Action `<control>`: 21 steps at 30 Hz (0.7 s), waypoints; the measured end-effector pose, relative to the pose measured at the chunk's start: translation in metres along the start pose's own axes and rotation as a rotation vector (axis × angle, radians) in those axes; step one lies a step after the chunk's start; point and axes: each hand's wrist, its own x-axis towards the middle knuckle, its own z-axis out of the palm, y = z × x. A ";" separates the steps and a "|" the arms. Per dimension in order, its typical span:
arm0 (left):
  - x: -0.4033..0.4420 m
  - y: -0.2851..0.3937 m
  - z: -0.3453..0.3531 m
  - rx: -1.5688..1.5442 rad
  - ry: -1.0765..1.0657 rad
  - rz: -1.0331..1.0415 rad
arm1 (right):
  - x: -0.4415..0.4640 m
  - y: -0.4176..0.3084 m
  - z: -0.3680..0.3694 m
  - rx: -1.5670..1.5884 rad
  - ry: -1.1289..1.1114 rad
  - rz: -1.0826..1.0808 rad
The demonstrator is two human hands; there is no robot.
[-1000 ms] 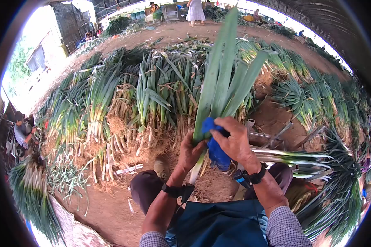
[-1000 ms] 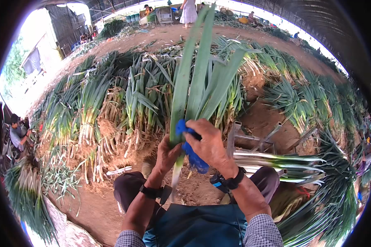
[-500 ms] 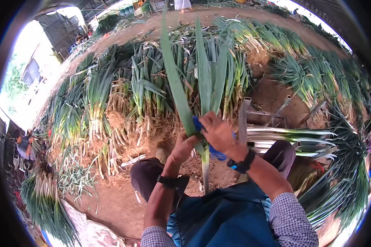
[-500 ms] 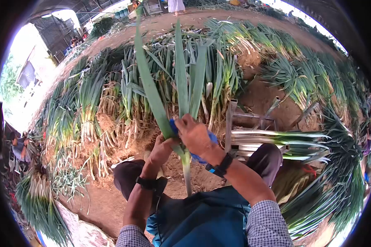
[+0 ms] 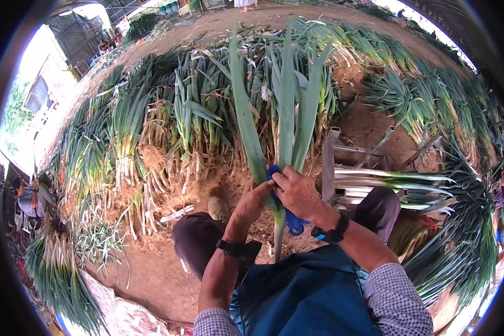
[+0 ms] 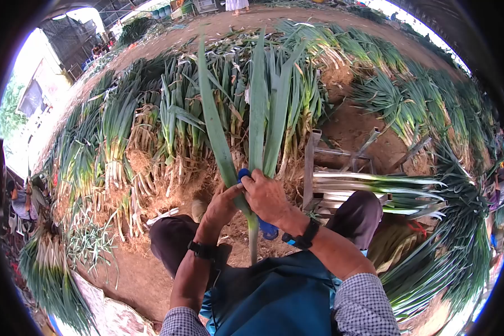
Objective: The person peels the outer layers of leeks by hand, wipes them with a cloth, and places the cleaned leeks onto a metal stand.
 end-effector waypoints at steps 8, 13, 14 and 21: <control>0.003 -0.007 -0.008 -0.732 -0.159 -0.340 | -0.007 0.000 -0.001 -0.063 -0.092 -0.016; 0.012 0.017 -0.012 -0.518 -0.095 -0.245 | 0.000 -0.001 0.000 0.001 -0.100 -0.115; 0.011 0.021 -0.009 -0.483 -0.069 -0.234 | -0.003 -0.003 0.002 -0.026 -0.133 -0.137; 0.024 0.012 -0.002 -0.358 -0.046 -0.250 | -0.010 0.007 0.014 -0.113 -0.256 -0.241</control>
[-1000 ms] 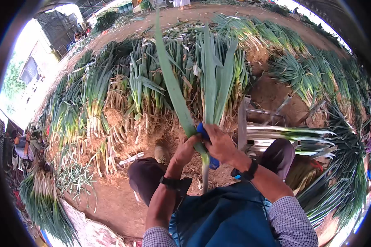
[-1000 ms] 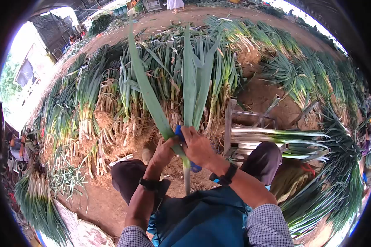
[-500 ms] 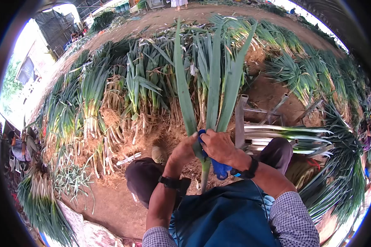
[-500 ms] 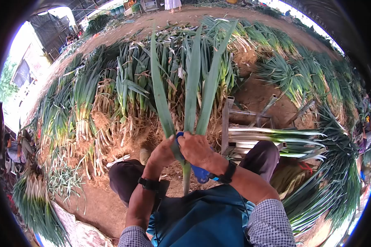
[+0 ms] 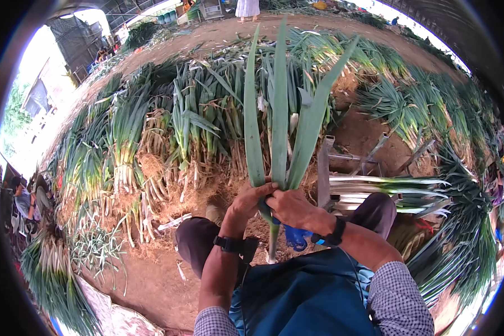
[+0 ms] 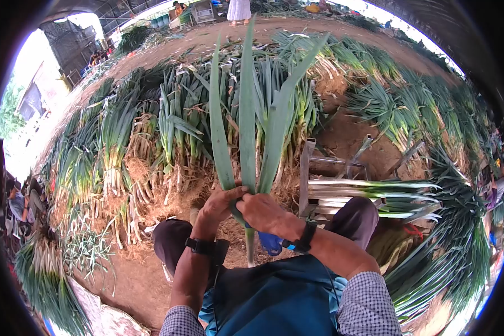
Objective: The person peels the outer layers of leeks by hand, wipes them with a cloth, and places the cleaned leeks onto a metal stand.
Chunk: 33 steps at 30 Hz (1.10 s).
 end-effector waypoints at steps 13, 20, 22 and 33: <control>-0.007 0.012 0.011 0.092 0.273 0.282 | -0.005 0.028 0.035 0.119 -0.295 0.204; -0.003 0.022 -0.002 0.173 0.373 0.515 | -0.037 0.051 0.008 0.044 -0.684 0.238; -0.008 0.035 -0.005 0.127 0.367 0.603 | -0.048 0.063 0.010 0.206 -0.541 0.231; -0.018 0.042 -0.005 0.299 0.498 0.611 | -0.023 0.030 0.065 0.054 -0.557 0.074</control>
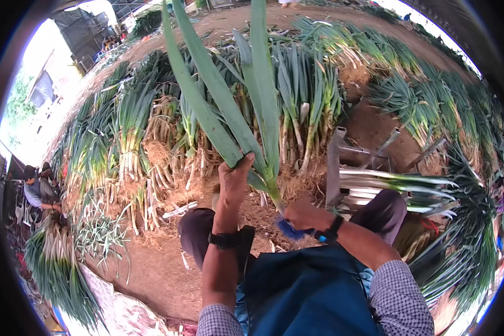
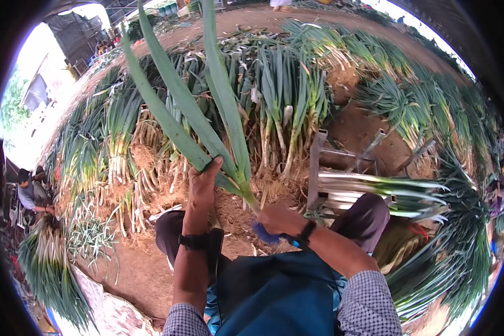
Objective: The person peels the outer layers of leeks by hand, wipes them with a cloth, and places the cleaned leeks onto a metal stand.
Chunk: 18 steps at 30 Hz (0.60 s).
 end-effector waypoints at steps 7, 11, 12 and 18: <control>0.007 -0.009 -0.001 -0.104 0.041 -0.115 | -0.005 -0.048 -0.092 0.145 1.055 0.006; 0.015 -0.018 -0.007 -0.092 0.137 -0.081 | 0.010 -0.008 0.014 -0.081 0.335 0.039; 0.012 -0.014 -0.009 -0.049 0.169 -0.084 | 0.006 0.001 0.023 -0.062 0.201 0.044; 0.006 -0.026 0.006 -0.057 0.132 0.002 | 0.016 0.001 -0.046 0.355 0.700 0.008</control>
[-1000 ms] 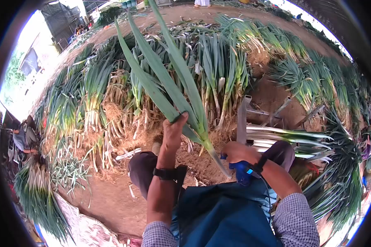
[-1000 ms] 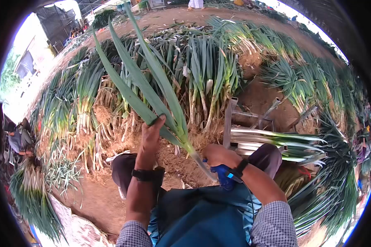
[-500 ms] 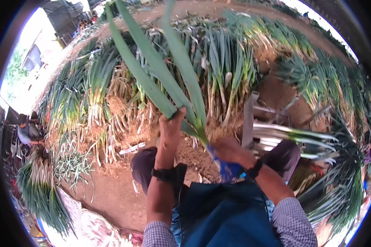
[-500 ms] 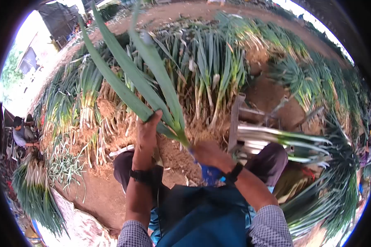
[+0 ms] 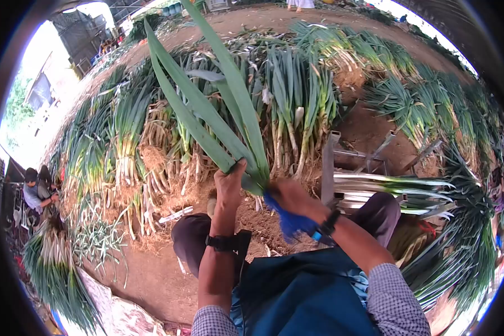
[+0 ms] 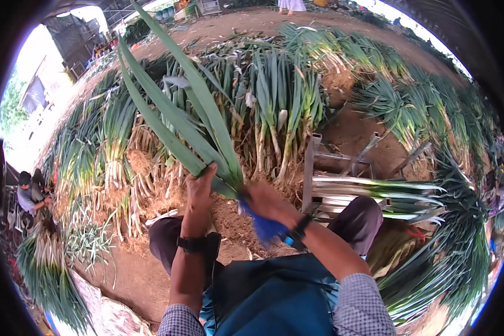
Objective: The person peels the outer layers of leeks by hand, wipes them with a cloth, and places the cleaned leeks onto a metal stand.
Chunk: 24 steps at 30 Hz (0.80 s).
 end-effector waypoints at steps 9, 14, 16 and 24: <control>-0.008 -0.009 -0.012 -0.046 -0.087 -0.202 | 0.025 -0.038 -0.044 -0.091 0.394 -0.148; 0.001 -0.017 -0.012 0.054 0.080 -0.108 | -0.036 0.024 0.002 0.429 0.351 0.303; -0.001 -0.013 0.002 0.069 0.032 -0.108 | -0.043 0.024 0.005 0.644 0.405 0.488; -0.058 0.050 0.110 0.829 -0.388 0.296 | -0.020 0.016 0.066 1.660 0.580 0.434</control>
